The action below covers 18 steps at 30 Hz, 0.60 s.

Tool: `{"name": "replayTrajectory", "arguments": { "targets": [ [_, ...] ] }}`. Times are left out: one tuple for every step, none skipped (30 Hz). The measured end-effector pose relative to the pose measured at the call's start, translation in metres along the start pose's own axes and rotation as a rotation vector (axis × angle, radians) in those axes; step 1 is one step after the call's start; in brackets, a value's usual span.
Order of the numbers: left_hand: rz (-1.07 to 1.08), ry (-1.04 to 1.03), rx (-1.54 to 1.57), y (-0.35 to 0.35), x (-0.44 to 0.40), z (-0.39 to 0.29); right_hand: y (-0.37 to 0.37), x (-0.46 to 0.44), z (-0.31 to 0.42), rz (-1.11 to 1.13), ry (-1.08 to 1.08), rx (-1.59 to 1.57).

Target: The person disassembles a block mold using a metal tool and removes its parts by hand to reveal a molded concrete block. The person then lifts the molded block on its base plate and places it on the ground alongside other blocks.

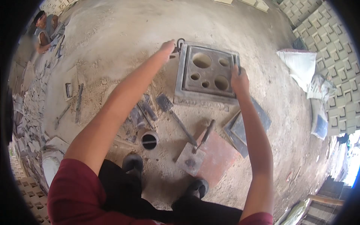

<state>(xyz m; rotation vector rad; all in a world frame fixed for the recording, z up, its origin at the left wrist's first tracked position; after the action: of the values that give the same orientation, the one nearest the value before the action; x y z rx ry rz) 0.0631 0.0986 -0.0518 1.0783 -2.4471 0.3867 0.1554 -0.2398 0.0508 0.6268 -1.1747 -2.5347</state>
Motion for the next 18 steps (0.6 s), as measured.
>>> {"name": "replayTrajectory", "arguments": {
  "targets": [
    [0.018, -0.019, 0.009, -0.007, -0.007, 0.000, -0.003, -0.001, -0.008, 0.015, -0.029, -0.036],
    [-0.020, -0.064, -0.024, -0.010, -0.013, -0.002, -0.007, -0.002, -0.016, 0.030, -0.061, -0.072],
    [0.004, -0.027, 0.069, -0.017, -0.026, 0.003, -0.008, -0.002, -0.016, 0.032, -0.055, -0.068],
    [0.030, 0.025, 0.123, -0.021, -0.031, 0.006, -0.006, -0.002, -0.014, 0.020, -0.050, -0.046],
    [0.055, 0.079, 0.177, -0.023, -0.034, 0.011, -0.005, -0.001, -0.013, 0.010, -0.047, -0.024],
    [0.093, 0.067, 0.208, -0.023, -0.031, 0.009, -0.004, 0.001, -0.009, 0.019, -0.044, -0.019],
    [0.089, 0.076, 0.213, -0.021, -0.026, 0.006, -0.001, 0.002, -0.004, 0.008, -0.052, -0.054],
    [0.175, 0.104, 0.323, -0.025, -0.020, 0.003, -0.001, 0.004, -0.001, -0.002, -0.060, -0.092],
    [0.260, 0.132, 0.433, -0.030, -0.026, 0.007, -0.004, 0.002, -0.004, 0.010, -0.063, -0.089],
    [0.352, 0.121, 0.456, -0.032, -0.031, 0.006, -0.005, 0.000, -0.009, 0.016, -0.062, -0.104],
    [0.344, 0.131, 0.459, -0.031, -0.038, 0.008, -0.006, 0.000, -0.013, 0.023, -0.062, -0.120],
    [0.360, 0.160, 0.489, -0.033, -0.040, 0.007, -0.006, 0.000, -0.012, 0.023, -0.047, -0.100],
    [0.377, 0.187, 0.519, -0.036, -0.039, 0.004, -0.006, 0.001, -0.011, 0.031, -0.049, -0.097],
    [0.323, 0.219, 0.546, -0.035, -0.038, 0.000, -0.005, 0.001, -0.010, 0.034, -0.068, -0.102],
    [0.323, 0.223, 0.548, -0.037, -0.041, -0.001, -0.005, 0.001, -0.011, 0.036, -0.086, -0.106],
    [0.324, 0.244, 0.583, -0.038, -0.042, 0.000, -0.006, 0.002, -0.012, 0.036, -0.107, -0.161],
    [0.325, 0.264, 0.618, -0.039, -0.044, 0.000, -0.007, 0.002, -0.013, 0.039, -0.109, -0.156],
    [0.325, 0.267, 0.619, -0.040, -0.043, -0.001, -0.007, 0.001, -0.013, 0.033, -0.118, -0.163]
  ]
}}
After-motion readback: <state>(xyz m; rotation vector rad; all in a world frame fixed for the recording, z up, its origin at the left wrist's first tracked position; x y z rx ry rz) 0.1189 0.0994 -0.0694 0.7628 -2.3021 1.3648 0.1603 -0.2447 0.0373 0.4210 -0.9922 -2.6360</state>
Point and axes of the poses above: each hand's wrist, its own x-axis away from the middle knuckle, its own y-axis out of the back of the hand, z = x × y, the point moved 7 cm from there along -x, towards the middle knuckle, and after that the axes turned 7 degrees about y, right-handed, at the moved point
